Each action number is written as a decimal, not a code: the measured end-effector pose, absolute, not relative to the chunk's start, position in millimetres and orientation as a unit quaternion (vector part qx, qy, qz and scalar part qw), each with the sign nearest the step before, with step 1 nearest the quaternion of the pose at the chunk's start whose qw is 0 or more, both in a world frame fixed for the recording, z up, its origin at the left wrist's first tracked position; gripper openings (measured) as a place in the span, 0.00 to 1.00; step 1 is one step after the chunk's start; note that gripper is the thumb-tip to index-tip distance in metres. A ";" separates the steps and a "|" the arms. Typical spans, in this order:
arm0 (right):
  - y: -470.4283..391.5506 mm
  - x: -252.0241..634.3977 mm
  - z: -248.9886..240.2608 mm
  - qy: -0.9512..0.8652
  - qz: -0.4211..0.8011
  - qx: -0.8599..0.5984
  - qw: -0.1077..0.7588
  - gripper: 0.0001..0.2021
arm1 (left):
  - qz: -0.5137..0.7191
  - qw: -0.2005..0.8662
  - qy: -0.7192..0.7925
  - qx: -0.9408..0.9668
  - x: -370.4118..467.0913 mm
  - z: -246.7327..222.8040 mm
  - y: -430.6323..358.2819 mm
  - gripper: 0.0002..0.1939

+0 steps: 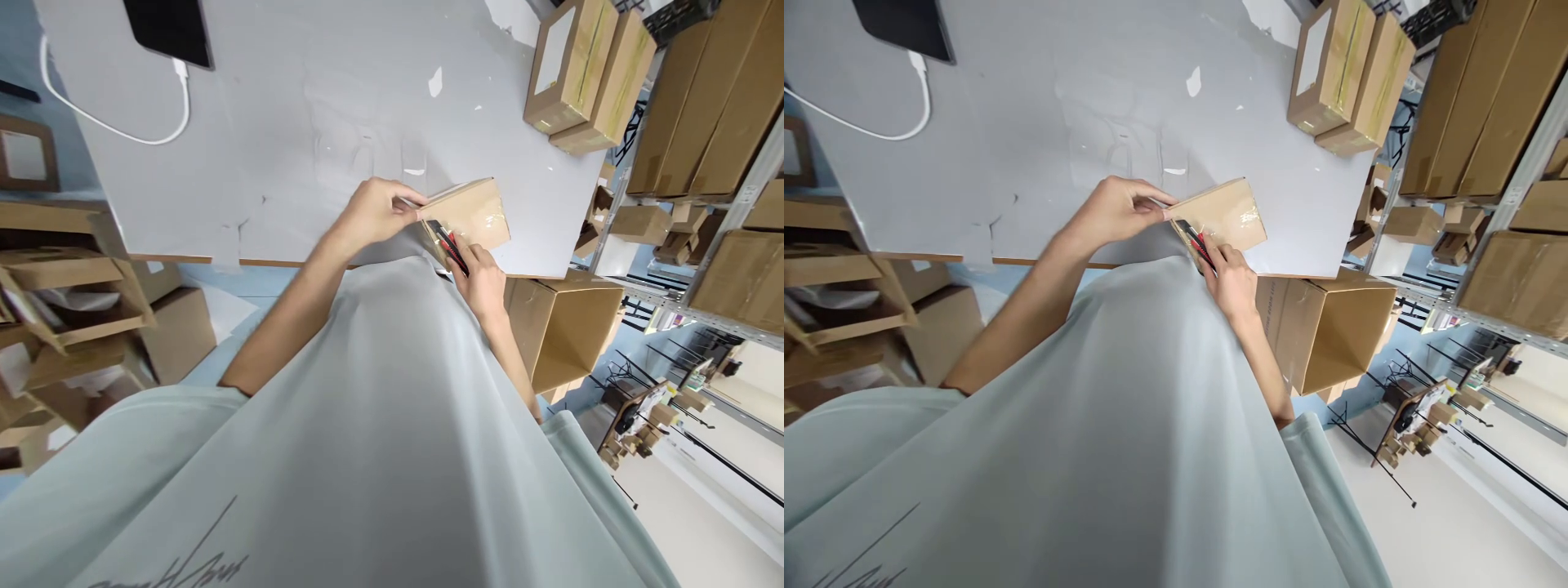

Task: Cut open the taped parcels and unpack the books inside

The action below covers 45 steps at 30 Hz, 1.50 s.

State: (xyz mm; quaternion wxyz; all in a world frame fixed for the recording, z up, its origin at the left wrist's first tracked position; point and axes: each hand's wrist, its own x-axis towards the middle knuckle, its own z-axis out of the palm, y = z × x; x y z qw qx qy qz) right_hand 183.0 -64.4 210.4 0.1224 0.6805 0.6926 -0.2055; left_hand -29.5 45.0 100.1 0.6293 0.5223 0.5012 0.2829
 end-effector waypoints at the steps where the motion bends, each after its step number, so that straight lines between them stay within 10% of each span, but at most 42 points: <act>1: -63.4 180.3 212.9 0.693 -0.201 0.678 0.138 0.28 | 0.280 0.629 0.505 0.521 -28.1 102.6 45.2 0.17; 16: -57.7 122.6 239.6 0.666 -0.117 0.669 0.309 0.36 | 0.305 0.585 0.542 0.520 -14.5 103.1 37.0 0.10; 45: -90.0 157.1 263.1 0.668 -0.168 0.622 0.372 0.34 | 0.268 0.537 0.599 0.530 10.1 119.5 7.5 0.08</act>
